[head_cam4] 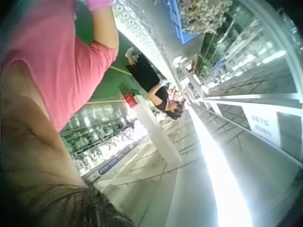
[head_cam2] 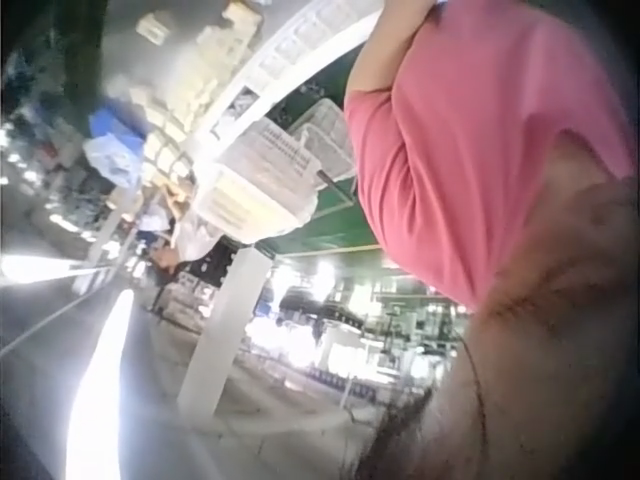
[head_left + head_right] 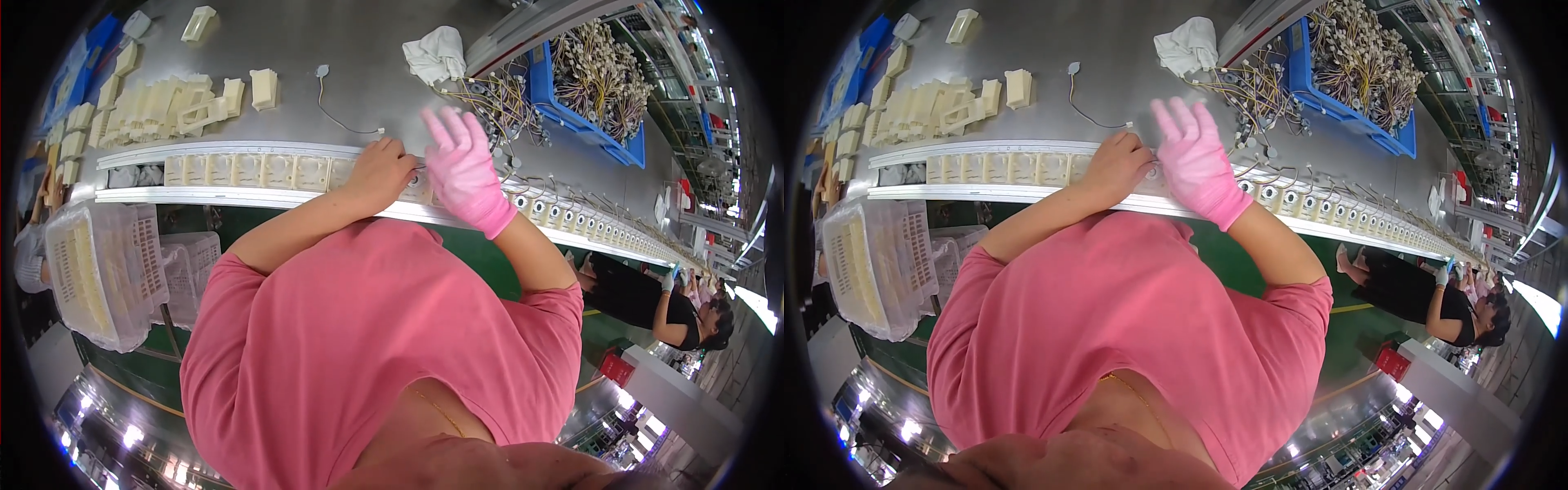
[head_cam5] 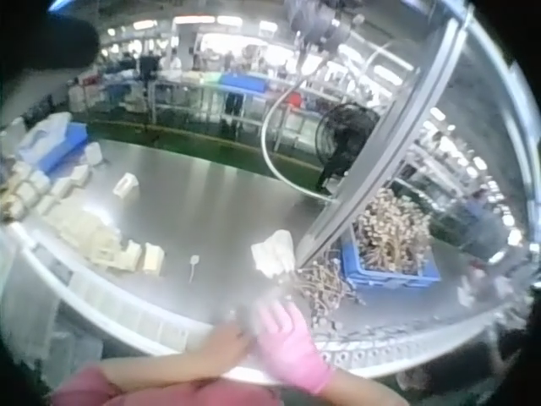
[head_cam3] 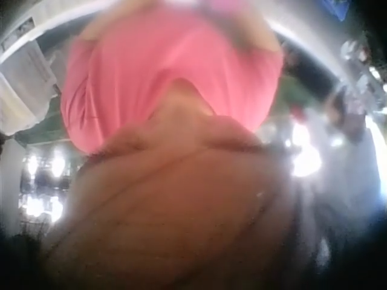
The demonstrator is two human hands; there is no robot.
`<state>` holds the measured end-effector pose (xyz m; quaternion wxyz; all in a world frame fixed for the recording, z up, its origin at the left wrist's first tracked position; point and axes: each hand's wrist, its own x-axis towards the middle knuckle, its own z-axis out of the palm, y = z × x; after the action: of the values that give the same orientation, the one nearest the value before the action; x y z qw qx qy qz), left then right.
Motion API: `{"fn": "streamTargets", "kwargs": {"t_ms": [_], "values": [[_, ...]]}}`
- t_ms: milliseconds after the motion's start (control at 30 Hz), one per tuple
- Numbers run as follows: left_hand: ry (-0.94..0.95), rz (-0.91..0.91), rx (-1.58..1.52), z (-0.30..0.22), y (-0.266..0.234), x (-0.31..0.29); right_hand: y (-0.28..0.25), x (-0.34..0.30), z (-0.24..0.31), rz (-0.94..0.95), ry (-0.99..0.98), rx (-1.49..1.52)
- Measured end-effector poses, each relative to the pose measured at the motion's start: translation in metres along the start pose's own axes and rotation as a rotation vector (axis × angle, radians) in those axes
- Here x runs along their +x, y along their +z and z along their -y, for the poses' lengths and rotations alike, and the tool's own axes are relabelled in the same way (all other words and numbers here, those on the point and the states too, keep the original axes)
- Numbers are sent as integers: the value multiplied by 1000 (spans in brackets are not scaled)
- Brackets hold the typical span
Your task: The person assembles wiring harnesses and connectors into plastic housings using an assembly tool, taking components from bins and placing them onto a conveyor belt.
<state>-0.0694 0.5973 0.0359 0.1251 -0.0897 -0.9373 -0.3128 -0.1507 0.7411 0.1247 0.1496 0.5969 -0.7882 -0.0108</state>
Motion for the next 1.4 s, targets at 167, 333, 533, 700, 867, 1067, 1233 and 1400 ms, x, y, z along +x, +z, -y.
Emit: {"fn": "streamTargets", "kwargs": {"t_ms": [167,333,533,700,867,1067,1233,1400], "values": [[11,3,18,1,-1,3,29,-1,-5,402,-56,53],[-18,9,-28,2,-7,2,23,-13,4,375,223,404],[-47,-20,-8,0,-8,3,15,2,8,547,109,151],[-81,-26,-7,-3,-5,4,21,2,1,357,56,201],[-61,-42,-43,-7,-1,1,32,-1,-4,511,526,582],[-93,-15,-83,-2,2,2,27,-5,30,349,110,142],[-156,-55,-39,-4,0,6,26,1,11,57,-26,285],[-224,-62,-49,-11,0,10,31,2,-4,207,-53,185]]}}
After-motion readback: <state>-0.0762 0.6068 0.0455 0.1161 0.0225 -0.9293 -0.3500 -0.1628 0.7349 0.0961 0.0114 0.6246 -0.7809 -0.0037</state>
